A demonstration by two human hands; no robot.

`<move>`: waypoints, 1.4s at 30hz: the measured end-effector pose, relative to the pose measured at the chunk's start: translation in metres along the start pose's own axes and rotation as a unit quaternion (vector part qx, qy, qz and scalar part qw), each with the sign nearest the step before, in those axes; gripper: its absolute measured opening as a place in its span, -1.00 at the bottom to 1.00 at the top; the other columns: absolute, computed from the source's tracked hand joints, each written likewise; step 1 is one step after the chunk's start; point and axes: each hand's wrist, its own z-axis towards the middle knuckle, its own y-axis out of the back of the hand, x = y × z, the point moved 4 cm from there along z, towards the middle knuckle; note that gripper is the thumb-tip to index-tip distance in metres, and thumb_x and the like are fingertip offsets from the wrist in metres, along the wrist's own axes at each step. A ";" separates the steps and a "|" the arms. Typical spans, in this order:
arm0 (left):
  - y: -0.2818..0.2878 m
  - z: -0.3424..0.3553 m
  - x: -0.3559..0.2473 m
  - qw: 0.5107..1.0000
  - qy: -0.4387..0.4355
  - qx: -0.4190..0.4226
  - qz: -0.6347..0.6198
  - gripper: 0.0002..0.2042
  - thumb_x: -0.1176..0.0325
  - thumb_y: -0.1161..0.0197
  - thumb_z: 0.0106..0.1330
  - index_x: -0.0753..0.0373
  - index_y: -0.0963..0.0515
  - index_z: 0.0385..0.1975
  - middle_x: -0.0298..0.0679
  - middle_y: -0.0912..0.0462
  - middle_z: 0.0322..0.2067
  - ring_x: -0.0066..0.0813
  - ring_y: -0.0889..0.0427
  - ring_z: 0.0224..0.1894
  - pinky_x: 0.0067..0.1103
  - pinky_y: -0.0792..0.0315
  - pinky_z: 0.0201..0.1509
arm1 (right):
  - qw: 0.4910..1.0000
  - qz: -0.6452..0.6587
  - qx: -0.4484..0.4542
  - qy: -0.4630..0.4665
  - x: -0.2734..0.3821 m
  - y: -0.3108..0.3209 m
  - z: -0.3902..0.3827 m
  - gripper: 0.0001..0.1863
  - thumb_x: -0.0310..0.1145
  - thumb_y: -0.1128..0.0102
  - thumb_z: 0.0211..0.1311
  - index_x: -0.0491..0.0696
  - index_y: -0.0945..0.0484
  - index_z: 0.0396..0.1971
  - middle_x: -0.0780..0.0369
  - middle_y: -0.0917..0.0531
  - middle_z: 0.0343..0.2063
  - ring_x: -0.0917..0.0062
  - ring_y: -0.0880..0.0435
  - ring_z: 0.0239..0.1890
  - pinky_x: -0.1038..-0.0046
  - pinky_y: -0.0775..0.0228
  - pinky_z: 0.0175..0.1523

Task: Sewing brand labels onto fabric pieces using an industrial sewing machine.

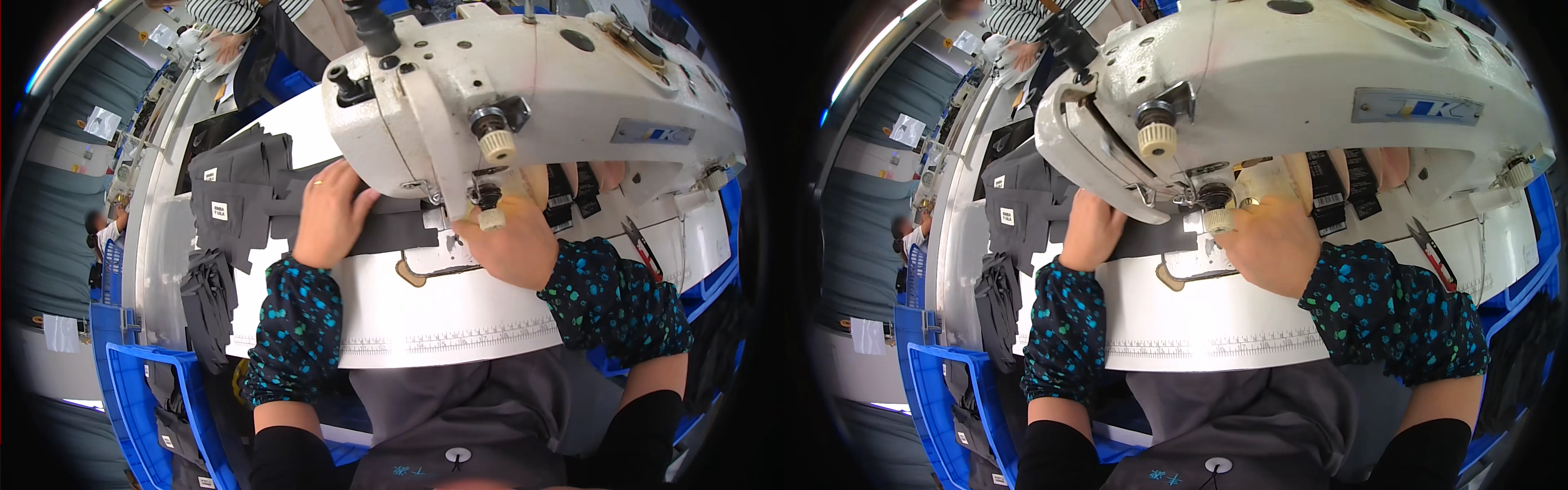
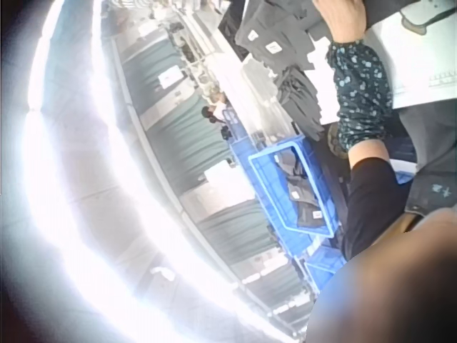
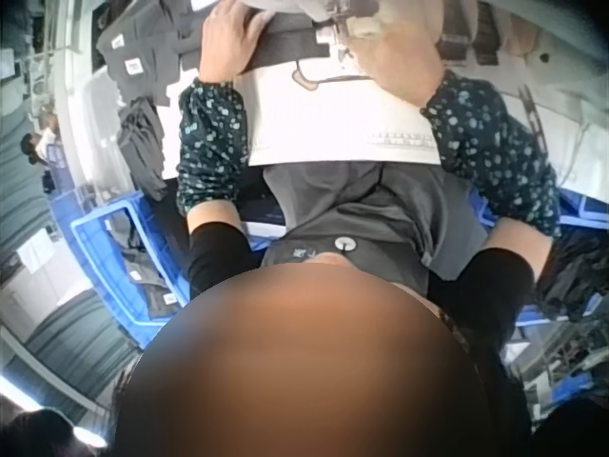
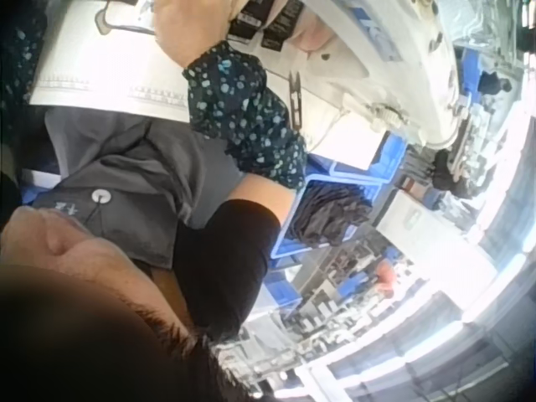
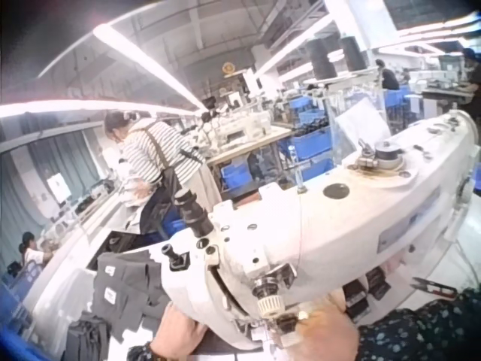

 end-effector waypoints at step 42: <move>0.000 0.019 -0.044 0.893 0.065 0.208 -0.393 -0.77 0.29 -0.62 0.05 0.26 -0.71 -0.42 -0.20 -0.67 -0.53 -0.39 -0.58 -0.45 -0.55 -0.48 -0.28 | 0.949 0.042 -0.104 0.295 0.022 0.019 -0.001 -0.75 -0.41 -0.29 -0.04 -0.18 -0.64 -0.31 0.17 -0.65 -0.25 0.35 -0.67 -0.14 0.36 -0.60 -0.01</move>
